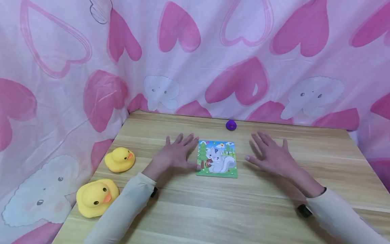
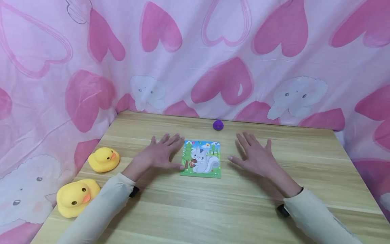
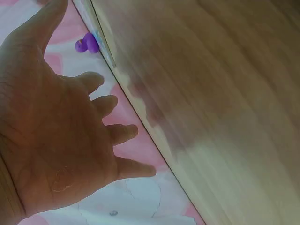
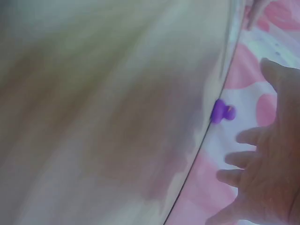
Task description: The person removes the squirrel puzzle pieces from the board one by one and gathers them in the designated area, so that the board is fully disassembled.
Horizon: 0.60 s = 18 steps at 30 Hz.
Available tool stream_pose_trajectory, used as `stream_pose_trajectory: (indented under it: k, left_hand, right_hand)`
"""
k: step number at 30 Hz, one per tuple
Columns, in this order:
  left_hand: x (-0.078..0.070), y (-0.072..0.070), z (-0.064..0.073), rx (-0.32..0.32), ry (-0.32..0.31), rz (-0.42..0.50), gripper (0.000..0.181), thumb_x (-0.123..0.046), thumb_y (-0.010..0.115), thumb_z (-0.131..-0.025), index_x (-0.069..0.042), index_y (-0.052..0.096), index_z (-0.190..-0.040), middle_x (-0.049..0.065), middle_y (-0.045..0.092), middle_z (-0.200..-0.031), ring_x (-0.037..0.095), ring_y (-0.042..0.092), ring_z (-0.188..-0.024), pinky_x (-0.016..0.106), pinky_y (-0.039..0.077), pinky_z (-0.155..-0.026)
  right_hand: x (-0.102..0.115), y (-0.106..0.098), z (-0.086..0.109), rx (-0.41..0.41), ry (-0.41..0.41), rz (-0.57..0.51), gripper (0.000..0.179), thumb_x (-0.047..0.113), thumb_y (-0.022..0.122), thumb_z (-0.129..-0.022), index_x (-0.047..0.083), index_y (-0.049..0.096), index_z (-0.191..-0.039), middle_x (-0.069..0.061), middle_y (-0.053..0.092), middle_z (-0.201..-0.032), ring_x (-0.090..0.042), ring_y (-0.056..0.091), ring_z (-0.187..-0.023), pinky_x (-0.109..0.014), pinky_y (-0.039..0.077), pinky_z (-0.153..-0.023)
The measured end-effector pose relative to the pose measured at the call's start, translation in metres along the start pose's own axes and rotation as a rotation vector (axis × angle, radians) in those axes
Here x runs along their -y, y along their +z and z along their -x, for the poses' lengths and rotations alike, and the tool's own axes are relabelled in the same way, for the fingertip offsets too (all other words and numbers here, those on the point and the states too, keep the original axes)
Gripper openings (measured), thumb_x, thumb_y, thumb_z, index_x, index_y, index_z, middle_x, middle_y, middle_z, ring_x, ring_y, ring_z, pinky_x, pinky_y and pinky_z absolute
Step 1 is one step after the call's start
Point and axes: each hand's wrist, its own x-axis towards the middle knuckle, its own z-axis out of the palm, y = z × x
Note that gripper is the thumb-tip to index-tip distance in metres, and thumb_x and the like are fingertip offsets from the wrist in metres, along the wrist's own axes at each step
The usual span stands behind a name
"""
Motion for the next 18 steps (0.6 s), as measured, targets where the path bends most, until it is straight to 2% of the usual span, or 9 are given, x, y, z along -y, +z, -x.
stream_pose_trajectory:
  k: [4,8,11,15,18]
  left_hand:
    - [-0.003,0.003,-0.002,0.017,0.002,0.001,0.112,-0.084,0.063,-0.083,-0.035,0.013,-0.171,-0.001,0.007,-0.181,0.041,0.004,-0.167,0.078,0.008,-0.127]
    - [-0.005,0.004,-0.003,0.023,-0.007,0.015,0.111,-0.082,0.065,-0.084,-0.034,0.016,-0.171,-0.001,0.009,-0.181,0.039,0.004,-0.167,0.073,0.009,-0.131]
    - [-0.005,0.005,-0.003,0.038,-0.009,0.040,0.111,-0.082,0.065,-0.084,-0.034,0.015,-0.171,-0.001,0.009,-0.181,0.039,0.005,-0.167,0.070,0.011,-0.132]
    - [-0.004,0.007,-0.004,0.049,-0.009,0.062,0.111,-0.082,0.065,-0.083,-0.036,0.014,-0.171,-0.002,0.009,-0.181,0.039,0.005,-0.167,0.070,0.012,-0.131]
    - [-0.004,0.008,-0.007,0.050,-0.012,0.064,0.111,-0.083,0.065,-0.083,-0.037,0.013,-0.170,-0.002,0.008,-0.181,0.038,0.004,-0.168,0.071,0.012,-0.131]
  right_hand:
    - [0.017,-0.001,-0.012,0.025,-0.073,-0.029,0.098,0.078,0.053,-0.096,0.015,0.030,-0.168,-0.015,0.028,-0.175,-0.043,0.028,-0.161,-0.087,0.007,-0.119]
    - [0.036,-0.001,-0.029,0.068,-0.142,-0.085,0.088,0.064,0.062,-0.099,0.013,0.036,-0.165,-0.014,0.038,-0.171,-0.039,0.037,-0.158,-0.072,0.027,-0.126]
    - [0.053,0.000,-0.041,0.106,-0.165,-0.139,0.081,0.054,0.070,-0.098,0.013,0.043,-0.162,-0.013,0.048,-0.164,-0.037,0.045,-0.153,-0.062,0.042,-0.122]
    - [0.075,0.004,-0.060,0.116,-0.212,-0.218,0.067,0.043,0.077,-0.095,0.011,0.058,-0.150,-0.010,0.062,-0.148,-0.031,0.059,-0.138,-0.056,0.051,-0.115]
    - [0.087,0.008,-0.074,0.119,-0.258,-0.281,0.053,0.035,0.080,-0.095,0.009,0.066,-0.139,-0.008,0.069,-0.132,-0.026,0.067,-0.121,-0.050,0.057,-0.107]
